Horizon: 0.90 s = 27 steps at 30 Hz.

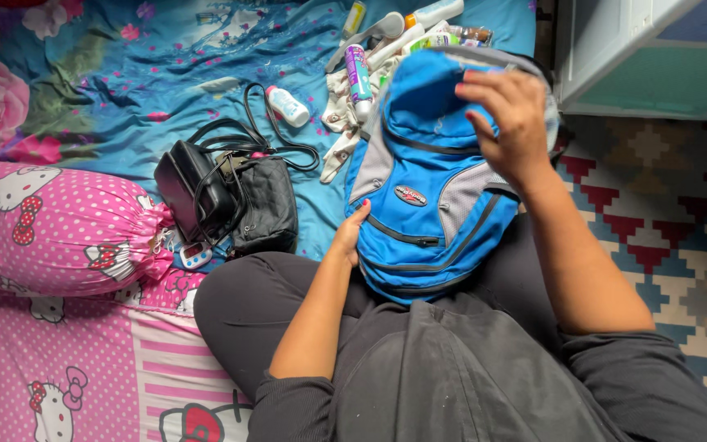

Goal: The person sits on a bed and packs personal items into bags. They place cards and small packets into a green sling bag, zip it, place a card into a black wallet and close it, then open a blue backpack and put bottles and other items into its compartments.

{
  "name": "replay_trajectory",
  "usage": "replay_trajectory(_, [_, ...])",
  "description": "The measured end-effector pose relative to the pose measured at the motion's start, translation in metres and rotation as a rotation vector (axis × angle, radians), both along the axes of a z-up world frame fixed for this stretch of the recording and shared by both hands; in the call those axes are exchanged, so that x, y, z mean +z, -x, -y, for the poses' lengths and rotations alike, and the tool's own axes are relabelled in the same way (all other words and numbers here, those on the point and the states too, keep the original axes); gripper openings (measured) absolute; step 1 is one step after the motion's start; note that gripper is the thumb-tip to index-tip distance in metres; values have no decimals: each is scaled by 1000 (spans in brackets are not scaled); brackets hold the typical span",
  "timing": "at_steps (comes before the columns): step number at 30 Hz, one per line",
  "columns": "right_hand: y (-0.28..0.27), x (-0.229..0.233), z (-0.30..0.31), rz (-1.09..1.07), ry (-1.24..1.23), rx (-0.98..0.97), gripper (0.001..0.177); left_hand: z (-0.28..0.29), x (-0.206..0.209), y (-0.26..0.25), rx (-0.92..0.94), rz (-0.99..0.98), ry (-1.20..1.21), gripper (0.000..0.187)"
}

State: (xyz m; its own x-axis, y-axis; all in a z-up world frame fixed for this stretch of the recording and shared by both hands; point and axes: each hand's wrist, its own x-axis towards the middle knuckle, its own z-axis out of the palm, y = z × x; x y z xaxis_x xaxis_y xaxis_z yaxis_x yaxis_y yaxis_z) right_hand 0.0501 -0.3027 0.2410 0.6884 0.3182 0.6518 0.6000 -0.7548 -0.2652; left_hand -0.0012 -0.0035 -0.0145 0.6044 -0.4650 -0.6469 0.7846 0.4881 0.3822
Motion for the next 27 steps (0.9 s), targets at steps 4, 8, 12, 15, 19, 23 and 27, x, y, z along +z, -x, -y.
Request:
replay_trajectory(4, [18,-60,14,-381,-295,-92,25,3,-23,-3,16,-37,-148,73])
replay_trajectory(8, [41,-118,55,-626,-559,-222,22,5,-28,-3,106,93,-382,73])
replay_trajectory(12, [65,-144,86,-782,-653,-297,19,9,-4,-3,219,667,-1099,80])
replay_trajectory(15, [75,-147,89,-838,-666,-200,21,20,32,6,305,1054,-1477,88])
replay_trajectory(19, [82,-148,54,-869,-301,-117,22,37,84,14,-32,1334,-1420,48])
replay_trajectory(23, [91,-152,3,-824,-131,79,14,57,110,34,-394,1390,-1406,28])
replay_trajectory(27, [99,-164,-39,-713,29,130,12,73,100,50,-374,1474,-1510,31])
